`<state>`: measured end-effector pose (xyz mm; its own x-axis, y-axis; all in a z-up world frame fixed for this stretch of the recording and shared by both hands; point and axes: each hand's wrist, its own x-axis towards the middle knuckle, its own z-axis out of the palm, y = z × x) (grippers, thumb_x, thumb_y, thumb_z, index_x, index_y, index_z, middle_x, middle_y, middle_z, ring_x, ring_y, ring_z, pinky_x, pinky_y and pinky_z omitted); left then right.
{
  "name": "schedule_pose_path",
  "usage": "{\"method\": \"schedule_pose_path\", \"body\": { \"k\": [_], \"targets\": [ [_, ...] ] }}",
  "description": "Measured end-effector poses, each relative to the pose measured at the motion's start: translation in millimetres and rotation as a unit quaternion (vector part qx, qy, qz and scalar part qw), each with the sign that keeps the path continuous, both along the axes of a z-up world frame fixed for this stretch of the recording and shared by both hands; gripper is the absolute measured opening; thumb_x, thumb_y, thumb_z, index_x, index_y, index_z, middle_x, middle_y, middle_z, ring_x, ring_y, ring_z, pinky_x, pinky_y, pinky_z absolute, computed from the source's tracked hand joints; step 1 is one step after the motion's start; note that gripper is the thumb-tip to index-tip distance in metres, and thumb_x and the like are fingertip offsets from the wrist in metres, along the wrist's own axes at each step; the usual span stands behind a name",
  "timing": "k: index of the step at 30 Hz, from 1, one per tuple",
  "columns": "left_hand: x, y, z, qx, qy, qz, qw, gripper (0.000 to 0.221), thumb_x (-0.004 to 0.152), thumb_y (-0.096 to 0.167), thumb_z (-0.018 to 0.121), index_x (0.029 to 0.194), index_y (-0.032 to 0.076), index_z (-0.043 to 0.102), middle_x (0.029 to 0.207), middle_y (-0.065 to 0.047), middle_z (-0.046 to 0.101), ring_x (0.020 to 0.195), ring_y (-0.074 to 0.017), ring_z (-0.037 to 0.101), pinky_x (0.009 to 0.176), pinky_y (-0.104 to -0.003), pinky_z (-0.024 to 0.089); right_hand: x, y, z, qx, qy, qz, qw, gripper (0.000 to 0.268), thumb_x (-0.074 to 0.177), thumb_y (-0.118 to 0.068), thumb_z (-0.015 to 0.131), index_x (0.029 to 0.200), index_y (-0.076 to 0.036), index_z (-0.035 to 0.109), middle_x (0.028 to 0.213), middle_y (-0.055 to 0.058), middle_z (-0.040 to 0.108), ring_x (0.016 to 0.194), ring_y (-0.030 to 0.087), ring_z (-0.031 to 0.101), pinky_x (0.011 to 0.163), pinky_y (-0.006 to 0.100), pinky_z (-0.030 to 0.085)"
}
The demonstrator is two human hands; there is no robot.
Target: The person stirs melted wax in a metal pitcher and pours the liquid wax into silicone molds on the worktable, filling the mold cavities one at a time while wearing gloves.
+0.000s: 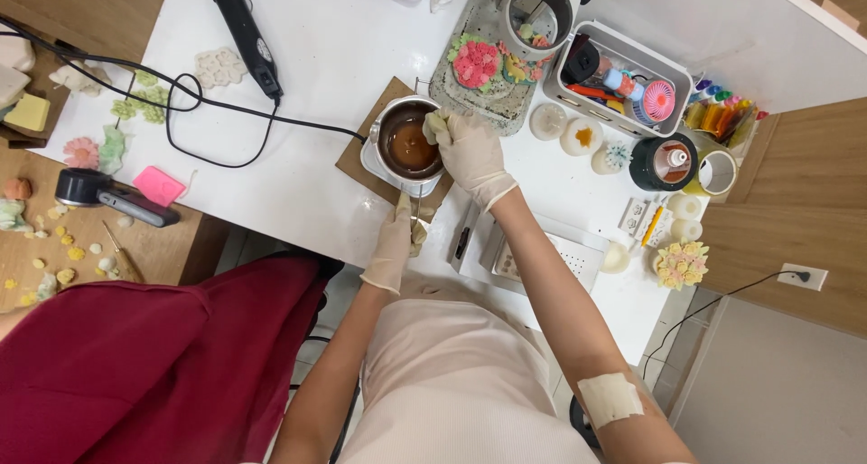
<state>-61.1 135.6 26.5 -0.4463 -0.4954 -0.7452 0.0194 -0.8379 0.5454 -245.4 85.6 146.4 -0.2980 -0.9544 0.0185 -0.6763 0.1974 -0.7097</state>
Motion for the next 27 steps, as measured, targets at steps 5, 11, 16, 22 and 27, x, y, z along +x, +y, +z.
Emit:
{"method": "schedule_pose_path", "body": {
  "k": [5, 11, 16, 22, 27],
  "targets": [
    [-0.4, 1.9, -13.4, -0.016, 0.007, -0.001, 1.0, 0.047, 0.108, 0.042, 0.039, 0.105, 0.002, 0.063, 0.055, -0.001, 0.046, 0.04, -0.0086, 0.03, 0.037, -0.028, 0.02, -4.1, 3.2, -8.0, -0.005, 0.07, 0.012, 0.997, 0.025, 0.105, -0.025, 0.054, 0.088, -0.012, 0.067, 0.075, 0.012, 0.067, 0.075, 0.034, 0.066, 0.072, 0.046, 0.052],
    [-1.1, 0.2, 11.2, 0.002, -0.017, -0.007, 1.0, 0.05, 0.108, 0.048, 0.039, 0.102, 0.004, 0.062, 0.052, 0.0, 0.042, 0.039, -0.008, 0.029, 0.037, -0.027, 0.019, -5.1, 13.4, -14.7, 0.008, 0.103, 0.018, 0.994, 0.021, 0.104, -0.024, 0.053, 0.09, -0.011, 0.064, 0.077, 0.012, 0.067, 0.077, 0.036, 0.065, 0.072, 0.049, 0.05],
    [4.8, 3.0, -5.2, 0.021, -0.018, -0.011, 1.0, 0.051, 0.107, 0.049, 0.04, 0.102, 0.006, 0.065, 0.052, 0.002, 0.041, 0.041, -0.0073, 0.03, 0.038, -0.026, 0.019, -3.7, 14.9, -19.9, 0.015, 0.109, -0.07, 0.991, 0.024, 0.106, -0.027, 0.054, 0.091, -0.011, 0.065, 0.078, 0.015, 0.066, 0.077, 0.038, 0.065, 0.072, 0.051, 0.05],
    [0.3, 1.1, 19.0, 0.039, -0.019, -0.008, 0.999, 0.052, 0.107, 0.053, 0.04, 0.1, 0.008, 0.065, 0.052, 0.003, 0.037, 0.041, -0.0073, 0.029, 0.039, -0.026, 0.018, -10.8, 18.2, -20.3, 0.06, 0.104, -0.163, 0.979, 0.026, 0.106, -0.031, 0.055, 0.101, -0.008, 0.065, 0.086, 0.02, 0.069, 0.079, 0.04, 0.067, 0.071, 0.051, 0.053],
    [0.3, 0.7, 21.1, 0.025, -0.059, -0.016, 0.998, 0.048, 0.107, 0.051, 0.04, 0.102, 0.009, 0.063, 0.053, 0.003, 0.04, 0.043, -0.0087, 0.032, 0.041, -0.028, 0.024, -16.6, 17.3, -24.7, 0.099, 0.021, -0.156, 0.983, 0.029, 0.105, -0.034, 0.053, 0.096, -0.011, 0.067, 0.083, 0.018, 0.072, 0.079, 0.038, 0.069, 0.073, 0.048, 0.054]
  ]
}}
